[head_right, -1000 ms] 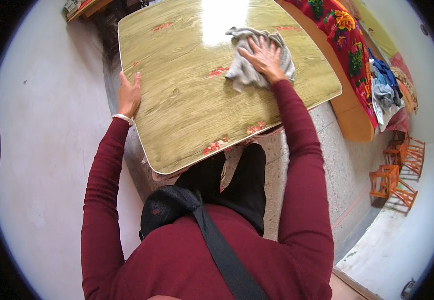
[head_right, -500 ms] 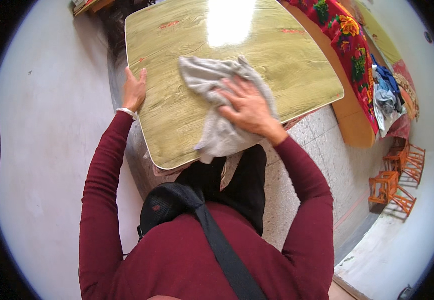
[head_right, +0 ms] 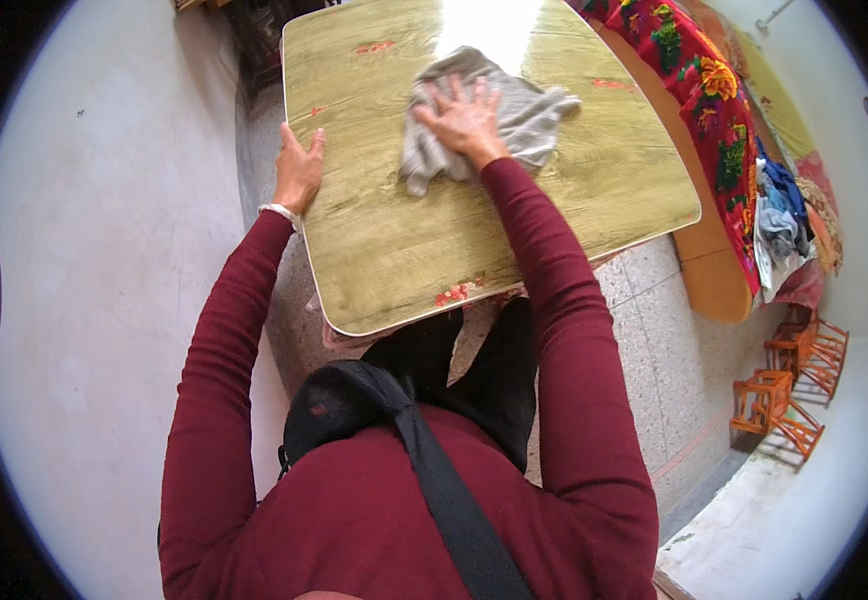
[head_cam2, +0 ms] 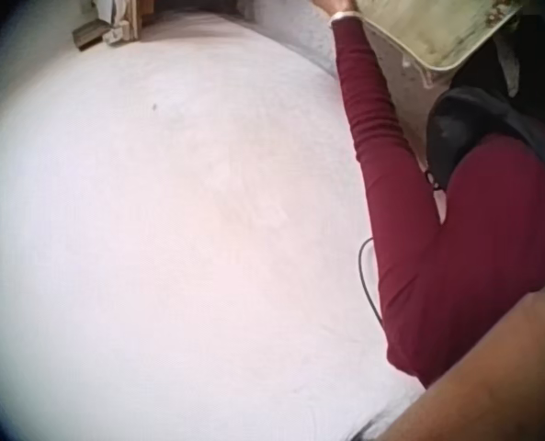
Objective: The person wipes the surface of a square table with a grey cloth. They move the cloth in circular and back-and-forth motions across the entire tabletop, covering the edges and center areas repeatedly.
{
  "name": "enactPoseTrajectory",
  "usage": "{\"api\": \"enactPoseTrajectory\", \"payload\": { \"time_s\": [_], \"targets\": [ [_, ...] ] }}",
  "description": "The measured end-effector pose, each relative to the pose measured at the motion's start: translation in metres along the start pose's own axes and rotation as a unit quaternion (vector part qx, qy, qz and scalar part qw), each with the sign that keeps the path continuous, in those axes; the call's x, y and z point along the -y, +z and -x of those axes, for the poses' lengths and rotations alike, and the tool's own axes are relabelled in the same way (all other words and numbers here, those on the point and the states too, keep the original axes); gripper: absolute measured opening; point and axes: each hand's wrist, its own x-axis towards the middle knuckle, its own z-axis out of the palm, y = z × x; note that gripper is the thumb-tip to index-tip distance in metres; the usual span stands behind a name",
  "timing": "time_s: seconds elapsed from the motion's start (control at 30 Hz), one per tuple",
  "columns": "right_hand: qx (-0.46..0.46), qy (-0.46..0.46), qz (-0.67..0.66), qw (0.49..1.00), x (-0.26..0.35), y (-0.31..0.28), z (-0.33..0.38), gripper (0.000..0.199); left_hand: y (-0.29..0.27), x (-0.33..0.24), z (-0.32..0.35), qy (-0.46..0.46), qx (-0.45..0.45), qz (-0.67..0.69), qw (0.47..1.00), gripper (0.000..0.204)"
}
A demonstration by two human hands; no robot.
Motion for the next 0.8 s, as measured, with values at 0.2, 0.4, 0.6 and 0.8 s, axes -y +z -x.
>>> {"api": "enactPoseTrajectory", "payload": {
  "time_s": [0.2, 0.4, 0.6, 0.8],
  "targets": [
    [-0.03, -0.228, -0.051, 0.972, 0.026, -0.011, 0.106, 0.058, -0.003, 0.011, -0.004, -0.008, 0.012, 0.025, 1.0, 0.07],
    [-0.028, -0.068, -0.034, 0.997, -0.062, -0.025, 0.124, 0.053, -0.001, 0.007, 0.001, 0.004, -0.013, 0.034, 0.999, 0.07],
    [-0.018, 0.164, -0.046, 0.985, -0.073, -0.007, 0.008, 0.069, 0.003, 0.008, 0.003, 0.014, -0.032, 0.029, 0.999, 0.071],
    [0.015, -0.023, -0.005, 1.0, 0.045, 0.0, -0.018, 0.06, 0.007, 0.009, -0.001, 0.029, -0.037, 0.035, 0.998, 0.072]
  ]
}}
